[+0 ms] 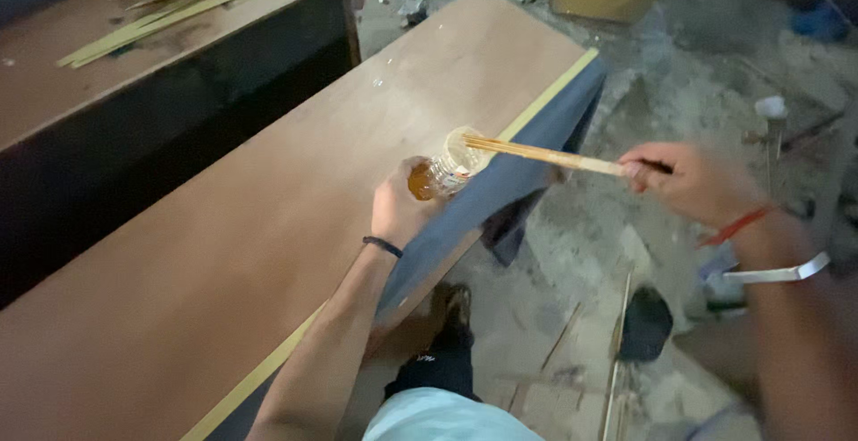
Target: The person staples a thin wooden strip along the edge of a large board using a handheld staple gun. They then apply glue to a small wooden piece with a brush and attach it to the board. Finally, they trim excess fabric from the board's edge with scissors.
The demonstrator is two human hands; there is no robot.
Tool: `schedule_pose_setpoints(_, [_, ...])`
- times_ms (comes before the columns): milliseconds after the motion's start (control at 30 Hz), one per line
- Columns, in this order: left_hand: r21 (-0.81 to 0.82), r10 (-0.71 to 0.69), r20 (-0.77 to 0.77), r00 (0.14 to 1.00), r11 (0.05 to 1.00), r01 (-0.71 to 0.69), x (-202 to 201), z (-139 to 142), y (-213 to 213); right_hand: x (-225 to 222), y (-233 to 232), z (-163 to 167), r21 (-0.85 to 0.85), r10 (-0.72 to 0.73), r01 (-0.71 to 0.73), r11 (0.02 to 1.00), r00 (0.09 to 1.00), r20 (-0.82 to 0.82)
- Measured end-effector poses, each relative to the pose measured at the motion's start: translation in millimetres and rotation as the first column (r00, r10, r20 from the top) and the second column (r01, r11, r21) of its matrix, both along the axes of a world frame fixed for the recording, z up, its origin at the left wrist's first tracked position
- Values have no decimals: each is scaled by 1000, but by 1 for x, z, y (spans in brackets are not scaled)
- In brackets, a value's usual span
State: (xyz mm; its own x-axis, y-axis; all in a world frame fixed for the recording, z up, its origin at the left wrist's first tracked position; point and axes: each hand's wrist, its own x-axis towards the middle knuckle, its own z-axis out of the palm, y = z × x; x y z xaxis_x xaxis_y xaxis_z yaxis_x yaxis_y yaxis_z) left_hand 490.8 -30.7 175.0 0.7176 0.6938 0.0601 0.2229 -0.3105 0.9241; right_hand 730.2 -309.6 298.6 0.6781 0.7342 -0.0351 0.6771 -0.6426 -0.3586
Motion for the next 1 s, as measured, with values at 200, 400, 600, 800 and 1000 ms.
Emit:
schedule_pose_setpoints(200, [-34,138,18,990,990,-138,139,1,30,134,43,-44,117,-55,90,989,960,-276])
schedule_pose_setpoints(400, [-53,234,39,971,971,-232,228,8,44,246,88,-101,307,86,102,946,835,-543])
schedule_pose_setpoints(600, [71,469,-79,880,883,-465,285,-12,54,361,151,-148,255,117,58,965,775,-621])
schedule_pose_setpoints(800, [-39,701,-103,706,707,-707,357,-16,36,504,250,-165,184,328,-280,942,881,-340])
schedule_pose_setpoints(1000, [-210,831,-40,555,536,-818,434,-17,-3,603,354,-204,216,571,-560,800,821,13])
